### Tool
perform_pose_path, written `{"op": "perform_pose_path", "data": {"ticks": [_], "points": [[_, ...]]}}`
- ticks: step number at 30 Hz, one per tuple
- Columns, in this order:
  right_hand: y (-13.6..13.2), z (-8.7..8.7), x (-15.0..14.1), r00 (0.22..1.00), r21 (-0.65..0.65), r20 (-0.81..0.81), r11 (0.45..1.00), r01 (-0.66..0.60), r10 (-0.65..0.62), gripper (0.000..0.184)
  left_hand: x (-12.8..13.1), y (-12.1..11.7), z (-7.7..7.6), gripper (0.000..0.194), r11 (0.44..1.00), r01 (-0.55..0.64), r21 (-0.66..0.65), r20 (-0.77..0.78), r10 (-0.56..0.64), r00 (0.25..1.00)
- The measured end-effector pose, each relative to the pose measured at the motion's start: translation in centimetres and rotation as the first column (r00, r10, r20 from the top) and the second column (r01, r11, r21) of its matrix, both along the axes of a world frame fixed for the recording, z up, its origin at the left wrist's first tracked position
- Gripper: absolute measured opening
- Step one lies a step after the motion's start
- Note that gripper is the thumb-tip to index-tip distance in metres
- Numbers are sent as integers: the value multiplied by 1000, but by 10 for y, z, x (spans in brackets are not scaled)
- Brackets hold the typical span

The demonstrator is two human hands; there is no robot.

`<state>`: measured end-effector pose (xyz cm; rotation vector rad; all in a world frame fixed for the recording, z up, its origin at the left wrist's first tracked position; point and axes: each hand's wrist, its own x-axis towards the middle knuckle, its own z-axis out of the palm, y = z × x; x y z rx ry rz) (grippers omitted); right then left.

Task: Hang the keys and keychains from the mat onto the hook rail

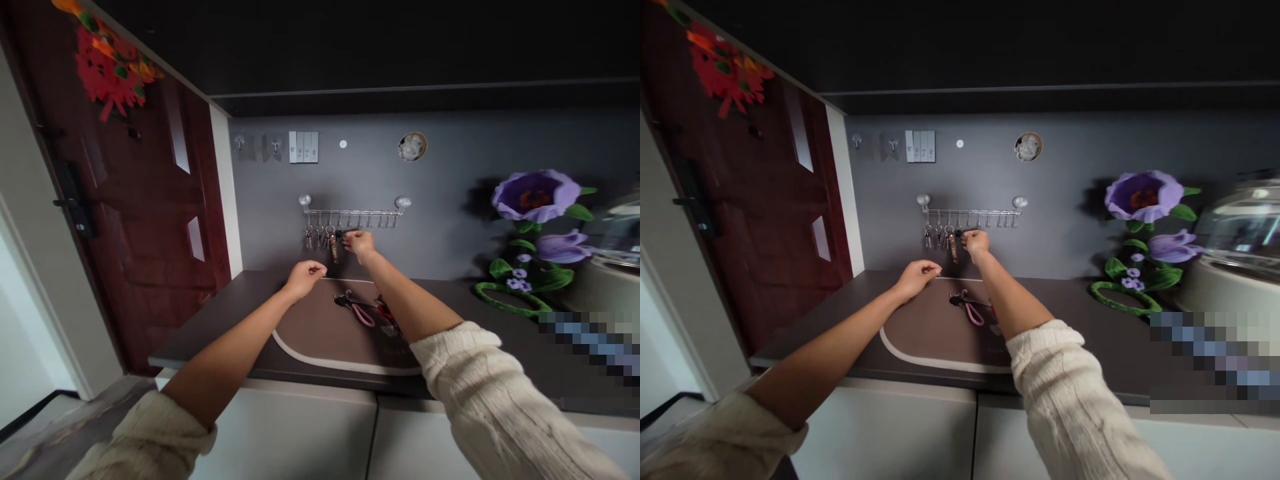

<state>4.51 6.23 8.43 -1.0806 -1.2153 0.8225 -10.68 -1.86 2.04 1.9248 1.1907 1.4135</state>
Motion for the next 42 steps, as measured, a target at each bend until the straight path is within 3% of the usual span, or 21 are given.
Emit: {"op": "perform_pose_path", "data": {"ticks": [7,12,16,20,27,35,42], "points": [[-35,-7,16,987,13,97,991,-133,131,6,14,-2,16,9,995,-54,-89,53,59,997],[-52,-33,25,948,34,271,983,-182,167,6,33,-4,19,9,961,-105,-255,197,158,968],[-59,-55,29,867,51,473,978,-204,157,9,42,-1,9,10,945,-143,-295,235,216,948],[-63,-64,30,728,31,670,975,-221,143,8,39,3,-9,9,944,-150,-294,186,210,960],[-62,-70,29,591,-52,773,951,-304,231,11,30,7,-24,7,952,-63,-301,53,82,995],[-63,-75,29,609,-151,701,913,-380,370,11,25,16,-30,9,947,-9,-322,-3,9,1000],[-57,-82,29,711,-156,549,890,-429,439,11,27,11,-25,11,954,47,-296,31,-40,999]]}}
